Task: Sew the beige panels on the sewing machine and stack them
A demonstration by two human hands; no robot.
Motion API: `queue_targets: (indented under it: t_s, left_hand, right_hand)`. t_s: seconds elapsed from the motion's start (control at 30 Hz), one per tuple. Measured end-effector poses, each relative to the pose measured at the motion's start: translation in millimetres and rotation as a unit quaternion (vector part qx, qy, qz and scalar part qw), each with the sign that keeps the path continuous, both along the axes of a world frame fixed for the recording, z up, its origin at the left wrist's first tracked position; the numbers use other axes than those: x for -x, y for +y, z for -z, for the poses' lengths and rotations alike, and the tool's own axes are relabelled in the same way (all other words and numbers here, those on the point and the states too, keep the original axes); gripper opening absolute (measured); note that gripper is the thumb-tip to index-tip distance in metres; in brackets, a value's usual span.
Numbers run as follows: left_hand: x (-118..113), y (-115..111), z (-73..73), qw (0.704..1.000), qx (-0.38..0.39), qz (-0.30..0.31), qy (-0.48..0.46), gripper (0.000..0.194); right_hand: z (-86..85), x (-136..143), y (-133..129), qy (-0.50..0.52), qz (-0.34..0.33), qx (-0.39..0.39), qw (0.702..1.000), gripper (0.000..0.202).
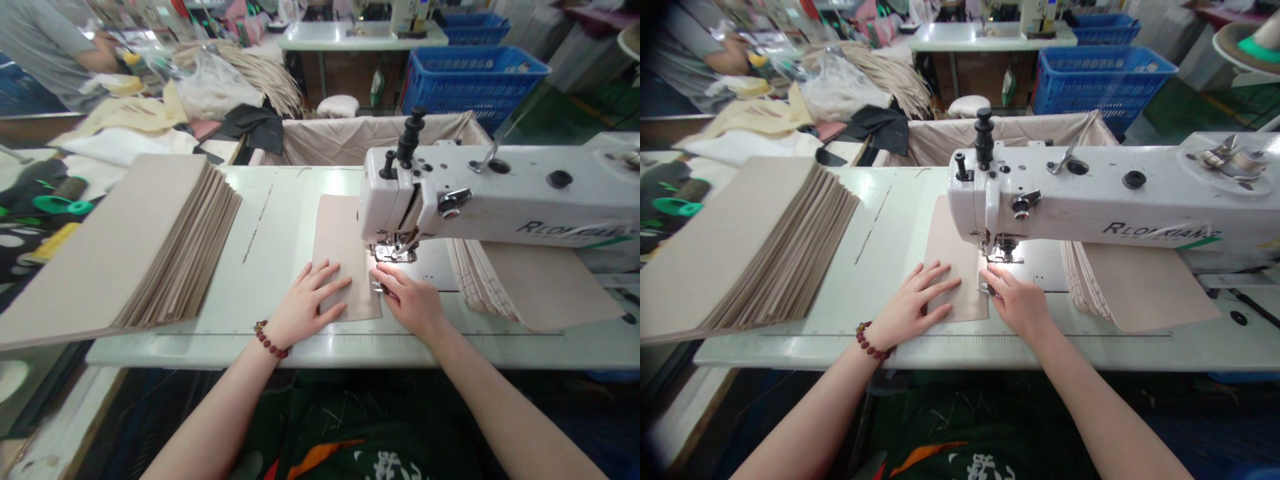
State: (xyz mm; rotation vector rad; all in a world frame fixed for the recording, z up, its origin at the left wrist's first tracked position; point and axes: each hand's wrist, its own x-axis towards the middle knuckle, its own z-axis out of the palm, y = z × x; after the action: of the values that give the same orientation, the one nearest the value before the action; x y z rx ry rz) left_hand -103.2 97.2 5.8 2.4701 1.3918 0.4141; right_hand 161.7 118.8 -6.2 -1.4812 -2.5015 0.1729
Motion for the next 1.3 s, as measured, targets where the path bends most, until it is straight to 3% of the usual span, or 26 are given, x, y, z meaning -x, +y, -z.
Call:
queue_targets:
  t_s: [0.43, 1.07, 1.3]
  left_hand:
    - [-5.0, 2.2, -4.7, 0.998, 0.005, 0.043, 0.05, 0.053]
    - [-10.9, 49.3, 3.5, 0.998, 0.0, 0.028, 0.049, 0.057]
    - [-11.0, 53.5, 8.3, 0.999, -0.012, 0.014, 0.042, 0.059]
  right_hand:
    - [-0.5, 0.3, 0.2, 0.004, -0.001, 0.001, 1.0, 0.054]
    - [4.0, -1.9, 1.8, 0.029, -0.01, -0.014, 0.999, 0.05]
    - [6.2, -2.0, 2.9, 0.039, -0.01, -0.004, 0.999, 0.049]
